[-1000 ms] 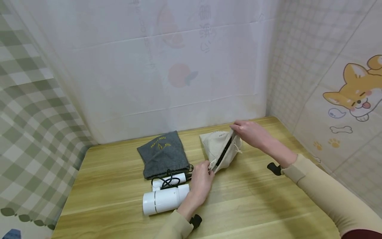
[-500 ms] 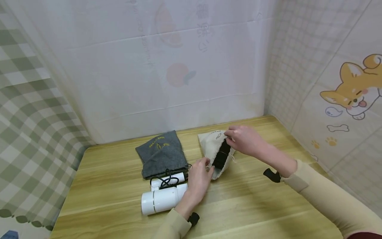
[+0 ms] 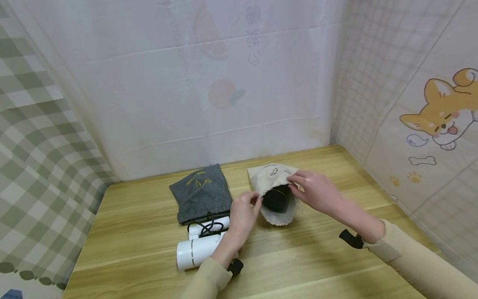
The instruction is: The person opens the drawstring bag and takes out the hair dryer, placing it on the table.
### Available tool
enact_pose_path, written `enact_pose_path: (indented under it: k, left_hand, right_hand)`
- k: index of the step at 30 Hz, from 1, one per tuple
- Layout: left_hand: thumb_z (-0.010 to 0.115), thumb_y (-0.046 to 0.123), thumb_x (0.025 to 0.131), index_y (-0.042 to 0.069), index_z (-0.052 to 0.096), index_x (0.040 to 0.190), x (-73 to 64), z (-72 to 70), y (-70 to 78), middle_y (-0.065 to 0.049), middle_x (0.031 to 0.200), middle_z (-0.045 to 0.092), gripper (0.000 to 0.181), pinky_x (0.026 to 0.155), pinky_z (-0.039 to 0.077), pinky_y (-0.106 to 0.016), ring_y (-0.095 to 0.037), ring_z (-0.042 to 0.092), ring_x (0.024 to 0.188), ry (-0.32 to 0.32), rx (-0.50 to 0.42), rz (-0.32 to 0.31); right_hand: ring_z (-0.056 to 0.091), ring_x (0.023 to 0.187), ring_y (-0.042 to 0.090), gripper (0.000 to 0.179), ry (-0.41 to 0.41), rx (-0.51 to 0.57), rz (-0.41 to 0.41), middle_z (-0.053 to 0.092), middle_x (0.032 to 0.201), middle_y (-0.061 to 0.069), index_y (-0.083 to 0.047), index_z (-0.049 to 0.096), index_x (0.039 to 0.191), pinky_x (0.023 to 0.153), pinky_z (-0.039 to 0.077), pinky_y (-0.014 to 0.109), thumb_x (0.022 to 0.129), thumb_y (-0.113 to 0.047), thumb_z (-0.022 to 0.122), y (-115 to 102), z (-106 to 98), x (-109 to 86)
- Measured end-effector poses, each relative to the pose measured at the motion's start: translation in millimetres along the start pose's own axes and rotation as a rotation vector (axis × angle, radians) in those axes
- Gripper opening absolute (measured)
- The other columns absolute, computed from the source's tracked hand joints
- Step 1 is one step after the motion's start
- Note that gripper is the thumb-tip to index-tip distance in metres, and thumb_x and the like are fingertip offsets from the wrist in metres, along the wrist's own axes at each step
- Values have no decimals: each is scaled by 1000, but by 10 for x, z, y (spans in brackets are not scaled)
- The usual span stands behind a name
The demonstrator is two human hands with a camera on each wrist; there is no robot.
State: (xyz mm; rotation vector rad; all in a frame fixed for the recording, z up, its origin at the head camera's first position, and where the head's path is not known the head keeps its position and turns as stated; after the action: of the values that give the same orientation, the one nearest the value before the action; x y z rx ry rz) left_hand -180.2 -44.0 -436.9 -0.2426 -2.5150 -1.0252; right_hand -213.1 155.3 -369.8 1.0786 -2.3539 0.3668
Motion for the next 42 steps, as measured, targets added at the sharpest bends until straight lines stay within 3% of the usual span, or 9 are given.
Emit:
enact_pose_path:
  k: [10, 13, 15, 18, 20, 22, 25, 32, 42]
  left_hand:
    - [75, 11, 97, 5, 81, 99, 81, -88, -7, -8, 89, 81, 9, 69, 59, -23, -20, 77, 79, -55, -96, -37]
    - [75, 11, 97, 4, 82, 99, 95, -94, -23, -8, 88, 81, 9, 68, 58, -22, -20, 78, 78, -67, -125, -55]
    - [75, 10, 97, 4, 82, 99, 102, -96, -36, -9, 87, 82, 10, 66, 58, -21, -21, 78, 78, -68, -135, -60]
    - [75, 11, 97, 5, 82, 99, 109, -100, -56, -8, 87, 82, 10, 65, 57, -21, -20, 78, 78, -69, -137, -59]
    - [75, 11, 97, 6, 82, 98, 112, -103, -69, -8, 87, 82, 9, 64, 57, -20, -20, 77, 78, -69, -133, -58]
    - [75, 12, 97, 6, 82, 97, 118, -114, -77, -8, 87, 82, 9, 64, 57, -21, -20, 78, 78, -66, -133, -60]
    - [75, 10, 96, 5, 82, 96, 127, -135, -86, -9, 86, 82, 8, 64, 58, -21, -21, 78, 78, -60, -135, -63]
    - [75, 12, 97, 7, 82, 96, 140, -145, -115, -8, 87, 82, 9, 65, 57, -20, -20, 77, 78, -74, -128, -69]
    - [76, 14, 97, 8, 82, 94, 129, -158, -152, -6, 85, 81, 9, 65, 57, -22, -18, 76, 77, -84, -94, -81]
  right_hand:
    - [76, 77, 23, 33, 211, 79, 43, 79, 95, 14, 2, 79, 106, 65, 62, 37, 74, 2, 88, -121, -9, -299]
    - [77, 81, 26, 23, 264, 102, 17, 78, 100, 15, 2, 78, 109, 67, 62, 37, 90, -10, 81, -221, 14, -394]
    - [78, 86, 28, 27, 273, 111, 10, 78, 103, 16, 2, 78, 111, 70, 63, 39, 102, -23, 70, -283, 49, -449]
    - [78, 91, 27, 29, 263, 120, 30, 78, 107, 14, 0, 77, 114, 74, 63, 39, 103, -25, 67, -339, 113, -510]
    - [78, 93, 27, 26, 254, 129, 58, 78, 109, 14, 0, 77, 115, 77, 63, 39, 92, -14, 78, -354, 150, -538]
    - [78, 95, 27, 38, 248, 138, 87, 78, 111, 14, 0, 77, 115, 79, 63, 39, 78, -3, 85, -356, 183, -561]
    - [77, 96, 28, 45, 233, 148, 120, 78, 111, 13, 1, 77, 114, 82, 63, 40, 70, 0, 88, -354, 240, -588]
    - [75, 102, 32, 47, 163, 112, 212, 76, 114, 16, 0, 75, 118, 83, 64, 47, 74, -7, 90, -325, 373, -639]
    - [69, 115, 38, 52, -12, 88, 365, 72, 125, 20, 1, 70, 126, 96, 60, 54, 82, -19, 87, -281, 522, -623]
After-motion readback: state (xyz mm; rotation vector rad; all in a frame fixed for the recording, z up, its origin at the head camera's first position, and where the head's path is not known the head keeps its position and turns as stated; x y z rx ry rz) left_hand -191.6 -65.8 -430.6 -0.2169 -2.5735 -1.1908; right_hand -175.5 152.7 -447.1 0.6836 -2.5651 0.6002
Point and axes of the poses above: each hand's wrist, its own x-axis towards the middle knuckle, its own z-axis out of the palm, y = z × x, the point moved 4 cm from there along x, towards the middle knuckle
